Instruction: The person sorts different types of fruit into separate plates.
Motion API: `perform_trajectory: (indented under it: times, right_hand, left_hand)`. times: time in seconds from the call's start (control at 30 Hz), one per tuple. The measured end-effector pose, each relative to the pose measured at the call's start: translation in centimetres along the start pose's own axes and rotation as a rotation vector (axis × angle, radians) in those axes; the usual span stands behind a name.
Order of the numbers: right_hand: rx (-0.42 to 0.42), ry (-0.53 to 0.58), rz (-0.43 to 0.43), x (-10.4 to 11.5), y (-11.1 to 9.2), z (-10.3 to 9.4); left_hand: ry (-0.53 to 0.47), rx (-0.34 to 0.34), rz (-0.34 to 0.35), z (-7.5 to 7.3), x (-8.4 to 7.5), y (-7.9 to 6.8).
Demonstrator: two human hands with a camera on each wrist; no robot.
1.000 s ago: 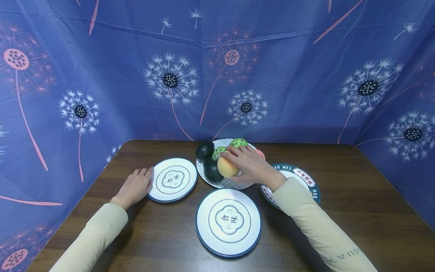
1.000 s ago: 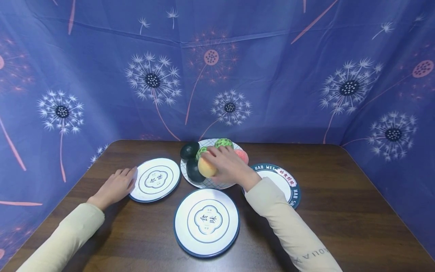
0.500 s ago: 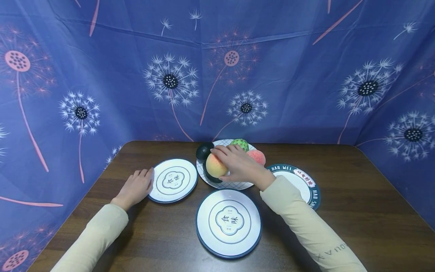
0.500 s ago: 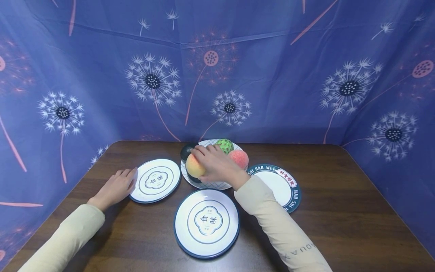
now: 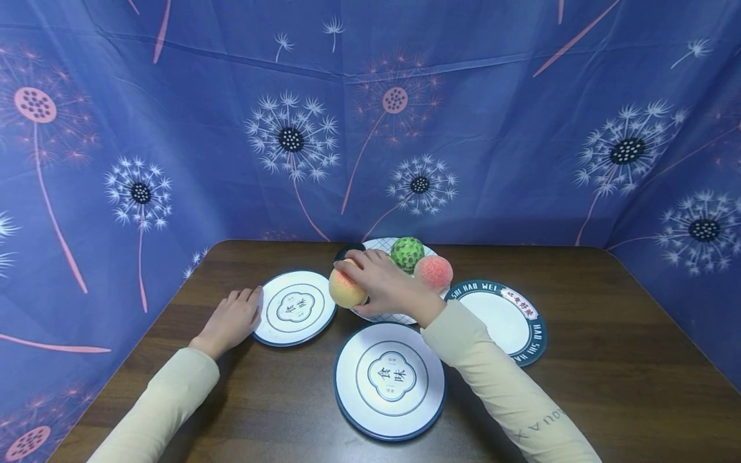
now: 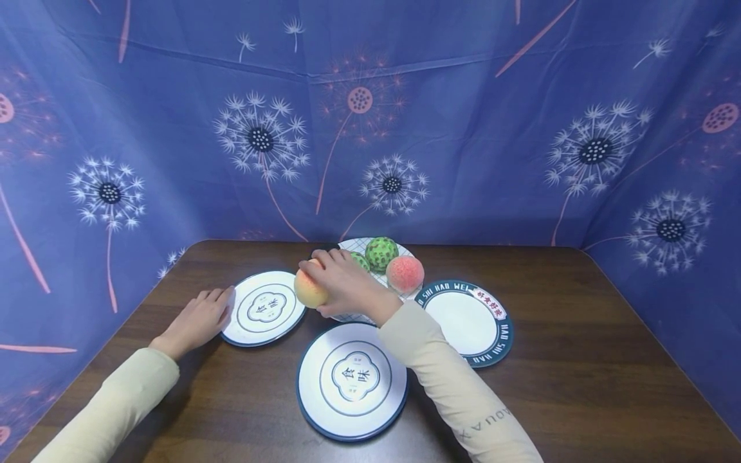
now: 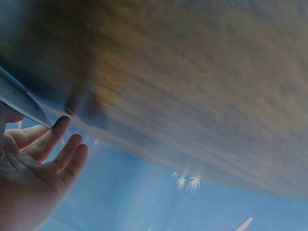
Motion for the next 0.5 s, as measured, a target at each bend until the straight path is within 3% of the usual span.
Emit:
perform_trajectory:
  times: [0.5]
  right_hand:
    - [0.064,-0.033,-0.037,2.3,2.2,2.5]
  left_hand:
    - [-0.012,0.000,-0.001,-0.2,-0.1,0.0]
Point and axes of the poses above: each hand's wrist, its own y-axis towards the middle knuckle, its own z-axis out of the palm, x = y × z, the point moved 4 cm from there along y, towards the middle knuckle, and after that the axes turned 7 degrees about y, right-handed, at the moved point
